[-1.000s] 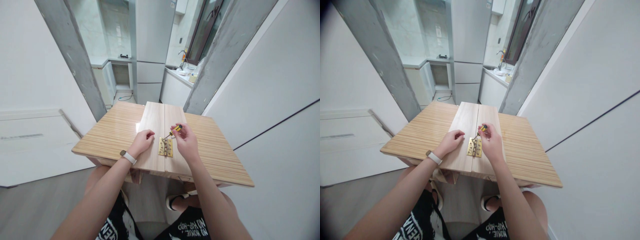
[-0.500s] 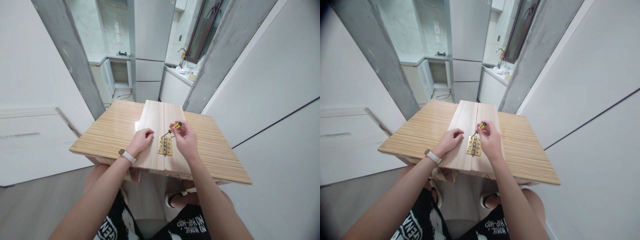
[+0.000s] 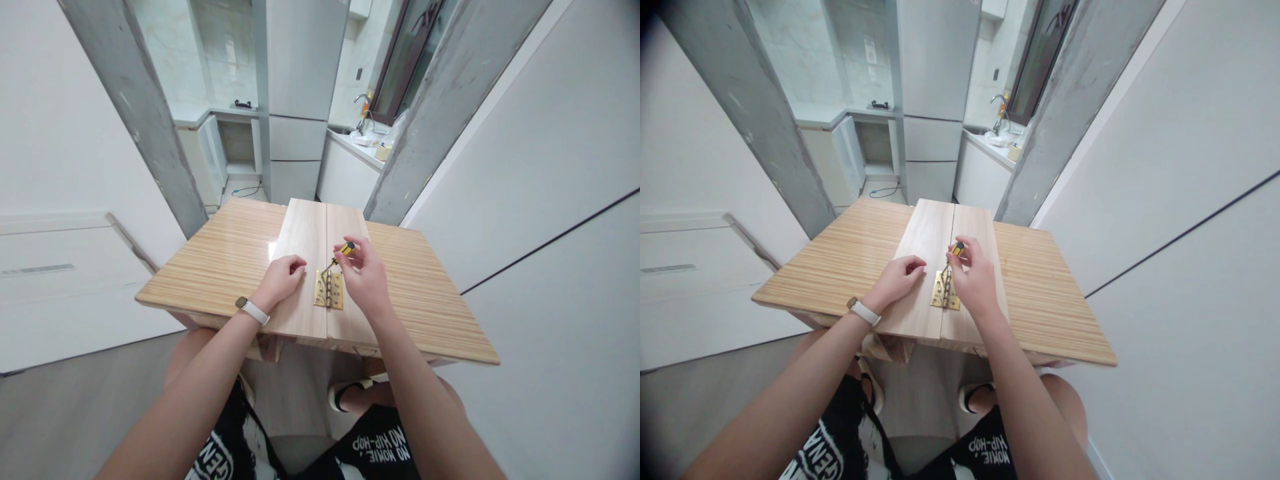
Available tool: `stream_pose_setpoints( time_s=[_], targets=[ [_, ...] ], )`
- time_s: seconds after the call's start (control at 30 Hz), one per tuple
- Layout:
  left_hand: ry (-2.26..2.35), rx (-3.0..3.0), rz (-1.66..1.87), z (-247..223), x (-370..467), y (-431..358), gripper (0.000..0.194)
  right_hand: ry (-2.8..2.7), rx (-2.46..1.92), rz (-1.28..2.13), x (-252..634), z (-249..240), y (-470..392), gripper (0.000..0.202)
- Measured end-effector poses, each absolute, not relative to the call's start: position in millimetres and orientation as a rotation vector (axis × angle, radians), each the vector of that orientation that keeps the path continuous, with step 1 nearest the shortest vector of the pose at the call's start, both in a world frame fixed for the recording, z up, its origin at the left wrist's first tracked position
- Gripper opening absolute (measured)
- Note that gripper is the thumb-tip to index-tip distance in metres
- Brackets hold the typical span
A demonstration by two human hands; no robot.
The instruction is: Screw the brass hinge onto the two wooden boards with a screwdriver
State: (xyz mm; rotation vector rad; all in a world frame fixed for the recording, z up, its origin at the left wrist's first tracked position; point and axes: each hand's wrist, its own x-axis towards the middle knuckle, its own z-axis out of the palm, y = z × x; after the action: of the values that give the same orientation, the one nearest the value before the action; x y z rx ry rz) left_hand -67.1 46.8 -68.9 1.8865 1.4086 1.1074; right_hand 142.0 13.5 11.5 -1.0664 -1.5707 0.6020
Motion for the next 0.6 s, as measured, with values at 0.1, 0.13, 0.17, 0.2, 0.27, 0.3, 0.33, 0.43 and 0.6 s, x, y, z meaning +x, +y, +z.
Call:
stream_pose_setpoints(
  time_s=[0.1,0.13,0.17,0.2,0.27,0.3,0.33,0.43,0.6],
  targets=[
    [1.404,1.896,1.099,-67,-67,46,0.021,-1.667,-1.018,0.658,132,19,16,0.031],
    [1.403,1.901,1.097,-66,-67,46,0.021,-1.684,-1.004,0.699,127,22,17,0.028],
    [1.4,1.905,1.096,-66,-67,46,0.021,-1.687,-1.002,0.741,122,24,19,0.024],
    [1.397,1.907,1.095,-65,-67,45,0.021,-1.674,-1.011,0.775,117,26,21,0.02],
    [1.39,1.907,1.094,-65,-67,45,0.02,-1.614,-1.053,0.793,106,30,25,0.009],
    [1.388,1.906,1.093,-64,-67,45,0.02,-1.57,-1.075,0.787,100,31,28,0.002],
    [1.386,1.903,1.092,-64,-68,45,0.019,-1.515,-1.089,0.78,94,31,31,0.01],
    [1.376,1.887,1.085,-63,-68,45,0.019,-1.319,-1.108,0.769,78,29,41,0.037],
    [1.339,1.858,1.078,-66,-70,48,0.019,-1.22,-1.164,0.76,72,21,56,0.038]
  ],
)
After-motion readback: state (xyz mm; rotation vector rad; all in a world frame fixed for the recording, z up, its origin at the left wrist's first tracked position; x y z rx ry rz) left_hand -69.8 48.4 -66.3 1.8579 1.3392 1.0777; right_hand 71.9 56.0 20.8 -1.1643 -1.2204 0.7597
